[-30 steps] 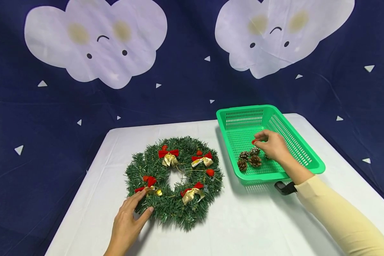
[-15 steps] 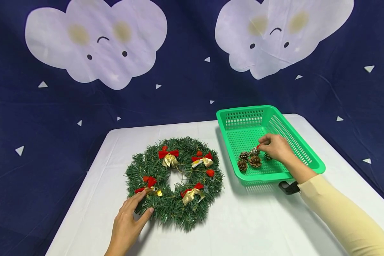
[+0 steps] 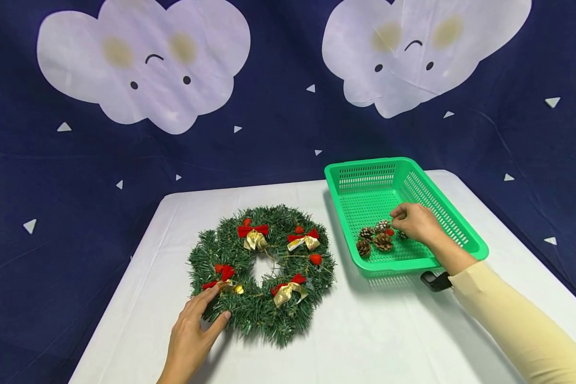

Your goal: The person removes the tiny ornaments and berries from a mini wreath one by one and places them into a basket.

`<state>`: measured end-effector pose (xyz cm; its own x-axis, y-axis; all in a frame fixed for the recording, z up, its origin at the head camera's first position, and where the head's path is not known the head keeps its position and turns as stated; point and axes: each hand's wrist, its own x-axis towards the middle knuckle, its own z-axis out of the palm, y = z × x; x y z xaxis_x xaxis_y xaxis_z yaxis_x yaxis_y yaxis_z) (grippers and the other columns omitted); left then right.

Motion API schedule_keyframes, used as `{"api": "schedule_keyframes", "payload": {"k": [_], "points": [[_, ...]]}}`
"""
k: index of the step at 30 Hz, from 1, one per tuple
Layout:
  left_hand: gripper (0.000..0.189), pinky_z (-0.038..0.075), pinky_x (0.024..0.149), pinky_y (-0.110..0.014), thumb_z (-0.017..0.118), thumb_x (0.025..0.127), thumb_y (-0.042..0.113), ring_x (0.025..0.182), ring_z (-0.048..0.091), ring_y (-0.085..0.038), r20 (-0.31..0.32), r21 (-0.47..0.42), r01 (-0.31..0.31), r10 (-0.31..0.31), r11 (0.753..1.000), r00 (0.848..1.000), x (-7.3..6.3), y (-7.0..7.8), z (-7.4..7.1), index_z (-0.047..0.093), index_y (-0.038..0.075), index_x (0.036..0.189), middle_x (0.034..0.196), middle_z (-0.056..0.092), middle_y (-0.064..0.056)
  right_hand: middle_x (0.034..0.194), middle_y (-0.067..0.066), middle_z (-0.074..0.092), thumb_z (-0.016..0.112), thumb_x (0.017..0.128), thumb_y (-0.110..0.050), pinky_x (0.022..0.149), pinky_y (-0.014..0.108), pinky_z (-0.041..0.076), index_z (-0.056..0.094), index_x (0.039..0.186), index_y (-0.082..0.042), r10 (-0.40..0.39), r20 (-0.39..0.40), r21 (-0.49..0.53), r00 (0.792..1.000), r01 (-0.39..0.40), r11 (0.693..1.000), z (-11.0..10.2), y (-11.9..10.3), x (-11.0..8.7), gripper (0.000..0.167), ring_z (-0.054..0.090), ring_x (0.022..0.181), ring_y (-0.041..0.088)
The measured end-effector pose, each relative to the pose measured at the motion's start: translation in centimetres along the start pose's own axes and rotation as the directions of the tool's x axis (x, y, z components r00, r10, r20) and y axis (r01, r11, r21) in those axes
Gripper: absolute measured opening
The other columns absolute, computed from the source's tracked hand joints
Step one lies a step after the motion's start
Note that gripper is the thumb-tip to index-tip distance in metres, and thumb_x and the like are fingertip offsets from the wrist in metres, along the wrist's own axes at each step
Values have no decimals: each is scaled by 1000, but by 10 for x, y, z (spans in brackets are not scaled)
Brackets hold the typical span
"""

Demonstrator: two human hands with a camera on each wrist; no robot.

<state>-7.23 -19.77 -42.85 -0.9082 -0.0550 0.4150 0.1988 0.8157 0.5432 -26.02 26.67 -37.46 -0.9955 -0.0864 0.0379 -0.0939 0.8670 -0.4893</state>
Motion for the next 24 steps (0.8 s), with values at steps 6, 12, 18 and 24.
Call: {"api": "schedule_keyframes", "payload": {"k": [6, 12, 18, 24], "points": [[57, 47, 88, -57, 79, 75, 21, 115, 56, -34, 3, 4, 2, -2, 1000, 1000, 0, 1, 0, 60, 11, 128, 123, 63, -12, 103, 18, 70, 59, 84, -18, 65, 31, 45, 65, 111, -2, 1, -21, 11, 1000, -1, 1000, -1, -4, -2, 33, 64, 89, 32], [57, 46, 88, -58, 78, 76, 22, 117, 55, -34, 9, 3, 17, -17, 1000, 1000, 1, 1, -1, 59, 12, 129, 124, 63, -12, 105, 16, 70, 58, 85, -20, 69, 35, 46, 65, 112, -7, -18, -67, 34, 998, 20, 999, -3, -18, -6, 31, 63, 95, 32], [57, 46, 89, -57, 79, 75, 20, 116, 56, -33, -7, -7, -1, 1, 1000, 1000, 0, 1, 0, 60, 11, 128, 124, 63, -12, 105, 12, 72, 62, 86, -23, 76, 42, 48, 66, 109, -12, -58, -118, 63, 991, 65, 996, -1, -40, -13, 26, 65, 94, 31], [57, 46, 89, -57, 78, 76, 21, 117, 55, -33, 7, -5, 9, -9, 1000, 1000, 0, 1, -1, 59, 12, 129, 125, 62, -12, 106, 11, 71, 64, 88, -24, 82, 45, 50, 65, 109, -13, -76, -157, 141, 985, 99, 985, 6, -59, -20, 24, 65, 101, 31]]}}
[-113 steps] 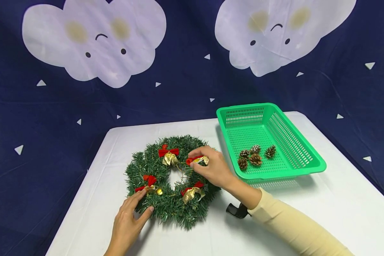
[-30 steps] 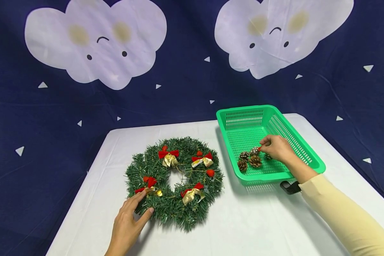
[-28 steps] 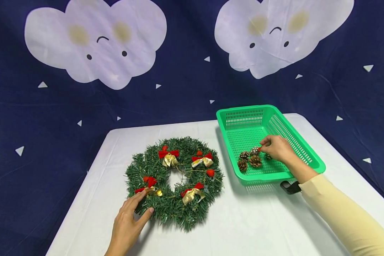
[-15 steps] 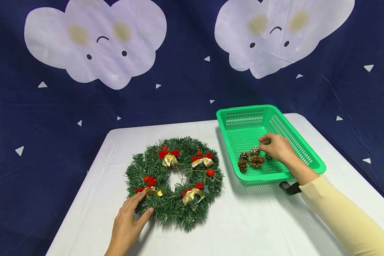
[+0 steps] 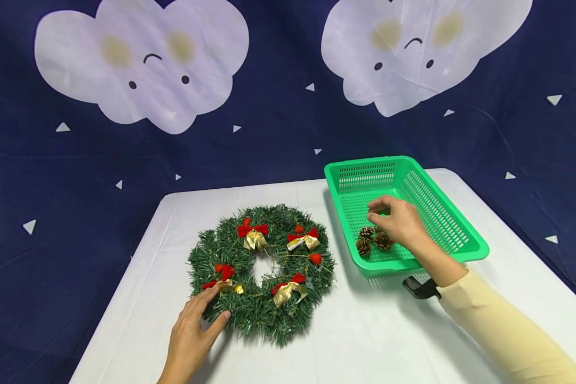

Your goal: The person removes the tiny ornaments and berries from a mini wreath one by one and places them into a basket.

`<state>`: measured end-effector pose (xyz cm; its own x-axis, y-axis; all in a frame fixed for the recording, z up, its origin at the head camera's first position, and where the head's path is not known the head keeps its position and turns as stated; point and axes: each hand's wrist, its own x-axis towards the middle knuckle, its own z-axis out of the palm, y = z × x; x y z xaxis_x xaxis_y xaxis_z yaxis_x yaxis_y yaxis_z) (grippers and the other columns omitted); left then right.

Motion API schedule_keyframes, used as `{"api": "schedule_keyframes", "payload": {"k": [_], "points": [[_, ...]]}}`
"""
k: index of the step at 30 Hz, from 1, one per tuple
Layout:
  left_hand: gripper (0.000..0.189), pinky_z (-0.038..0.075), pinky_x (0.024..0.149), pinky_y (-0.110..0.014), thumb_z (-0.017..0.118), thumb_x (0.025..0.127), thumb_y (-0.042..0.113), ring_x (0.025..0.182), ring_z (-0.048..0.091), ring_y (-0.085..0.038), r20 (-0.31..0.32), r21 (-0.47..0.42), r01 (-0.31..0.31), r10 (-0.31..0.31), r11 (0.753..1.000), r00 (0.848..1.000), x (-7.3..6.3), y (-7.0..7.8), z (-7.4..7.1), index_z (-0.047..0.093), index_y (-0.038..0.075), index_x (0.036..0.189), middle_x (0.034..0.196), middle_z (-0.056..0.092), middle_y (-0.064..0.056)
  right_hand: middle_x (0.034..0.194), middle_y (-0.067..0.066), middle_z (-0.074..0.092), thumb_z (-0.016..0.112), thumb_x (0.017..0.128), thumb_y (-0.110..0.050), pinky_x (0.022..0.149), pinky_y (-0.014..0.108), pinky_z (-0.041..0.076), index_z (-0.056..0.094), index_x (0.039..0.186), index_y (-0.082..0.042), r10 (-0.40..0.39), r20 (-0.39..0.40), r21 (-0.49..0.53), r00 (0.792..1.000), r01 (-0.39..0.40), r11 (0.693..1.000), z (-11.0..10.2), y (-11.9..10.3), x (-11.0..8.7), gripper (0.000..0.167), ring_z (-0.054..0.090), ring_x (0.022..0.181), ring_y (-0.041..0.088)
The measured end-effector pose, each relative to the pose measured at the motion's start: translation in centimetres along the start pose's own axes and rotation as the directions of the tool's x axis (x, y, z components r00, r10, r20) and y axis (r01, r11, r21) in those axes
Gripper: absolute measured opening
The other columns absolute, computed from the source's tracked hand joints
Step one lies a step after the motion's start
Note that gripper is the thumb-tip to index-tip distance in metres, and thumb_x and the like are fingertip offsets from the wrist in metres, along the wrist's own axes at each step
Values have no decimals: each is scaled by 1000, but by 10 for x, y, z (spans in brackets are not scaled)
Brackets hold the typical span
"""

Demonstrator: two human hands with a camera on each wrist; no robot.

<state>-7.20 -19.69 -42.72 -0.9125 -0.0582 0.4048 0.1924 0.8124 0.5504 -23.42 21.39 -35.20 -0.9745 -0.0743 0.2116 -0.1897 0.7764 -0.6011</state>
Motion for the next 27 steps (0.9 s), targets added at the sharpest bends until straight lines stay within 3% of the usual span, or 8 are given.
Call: {"api": "schedule_keyframes", "payload": {"k": [27], "points": [[57, 46, 89, -57, 78, 76, 22, 117, 55, -33, 3, 12, 9, -9, 1000, 1000, 0, -1, 0, 59, 12, 129, 124, 62, -12, 111, 10, 69, 67, 87, -20, 86, 47, 53, 64, 114, -10, -128, -100, 226, 987, 148, 963, 43, -62, -21, 29, 64, 103, 28]]}}
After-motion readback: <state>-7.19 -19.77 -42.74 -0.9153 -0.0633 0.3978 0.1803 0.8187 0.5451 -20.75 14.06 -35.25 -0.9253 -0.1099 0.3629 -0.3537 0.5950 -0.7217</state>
